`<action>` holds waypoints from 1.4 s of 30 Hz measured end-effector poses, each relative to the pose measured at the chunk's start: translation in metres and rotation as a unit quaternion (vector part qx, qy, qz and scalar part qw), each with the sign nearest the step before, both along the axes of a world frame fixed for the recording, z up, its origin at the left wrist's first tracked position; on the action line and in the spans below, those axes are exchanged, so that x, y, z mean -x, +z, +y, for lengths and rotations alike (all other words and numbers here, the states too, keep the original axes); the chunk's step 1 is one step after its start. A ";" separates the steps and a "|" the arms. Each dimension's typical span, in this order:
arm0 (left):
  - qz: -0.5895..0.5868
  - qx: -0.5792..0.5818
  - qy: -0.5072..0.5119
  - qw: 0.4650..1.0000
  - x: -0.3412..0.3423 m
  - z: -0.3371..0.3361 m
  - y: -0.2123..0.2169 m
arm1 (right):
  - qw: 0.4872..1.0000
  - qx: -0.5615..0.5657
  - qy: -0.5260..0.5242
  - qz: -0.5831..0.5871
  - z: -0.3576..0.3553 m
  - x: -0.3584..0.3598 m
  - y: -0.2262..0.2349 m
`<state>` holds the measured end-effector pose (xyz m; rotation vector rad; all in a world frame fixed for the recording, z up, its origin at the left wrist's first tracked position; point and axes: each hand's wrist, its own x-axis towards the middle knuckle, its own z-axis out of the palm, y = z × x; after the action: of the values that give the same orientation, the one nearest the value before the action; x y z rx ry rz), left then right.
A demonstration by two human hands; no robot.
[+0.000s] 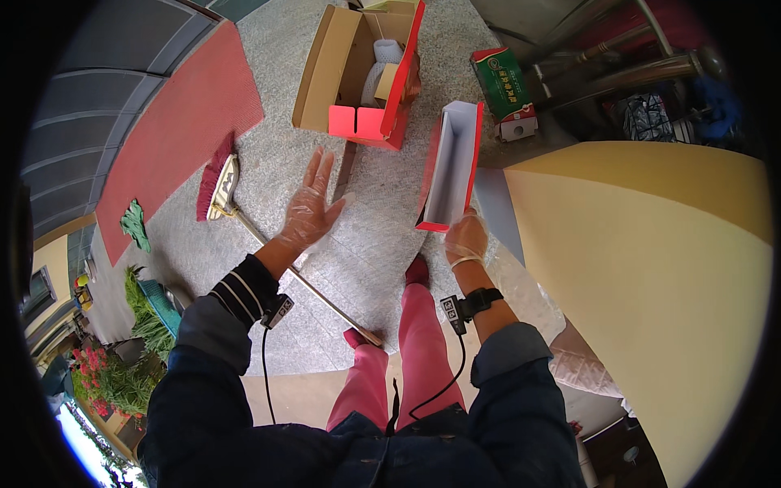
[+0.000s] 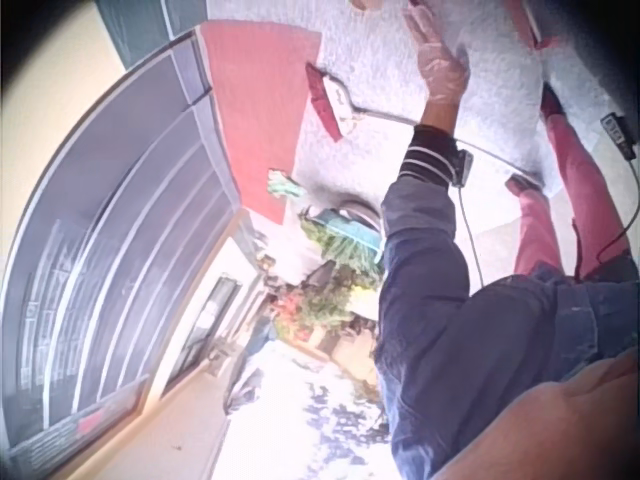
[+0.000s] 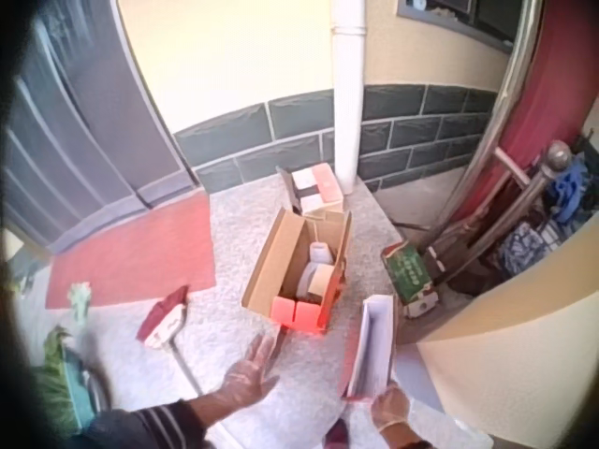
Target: The person folds a cardboard box, walks through a doorway, sweeps a patio with a broom, then picks up and stacks red boxes into a larger cardboard box. The person wears gloves throughout and handles multiple boxes and a broom.
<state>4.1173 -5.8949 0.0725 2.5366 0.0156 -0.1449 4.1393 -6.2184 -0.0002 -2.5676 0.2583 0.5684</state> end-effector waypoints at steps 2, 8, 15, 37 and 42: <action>-0.011 -0.022 -0.027 0.999 -0.026 0.006 0.003 | 1.000 -0.022 0.011 -0.019 -0.017 0.012 0.010; -0.066 -0.065 -0.074 0.993 -0.099 0.008 -0.004 | 0.998 -0.066 0.017 0.011 -0.042 0.043 0.041; 0.081 -0.229 -0.102 0.965 -0.137 -0.014 -0.009 | 0.997 -0.063 -0.031 0.022 -0.067 0.080 0.067; -0.304 -0.221 -0.139 0.916 0.220 0.015 0.266 | 0.967 -0.079 -0.196 -0.142 -0.097 0.359 0.217; -0.314 -0.203 -0.173 0.911 0.311 0.009 0.308 | 0.939 -0.096 -0.213 -0.252 -0.111 0.474 0.275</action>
<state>3.8063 -5.8858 0.3800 2.8521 -0.7271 0.6023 3.6650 -6.3291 0.2749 -2.2690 0.5260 -0.2146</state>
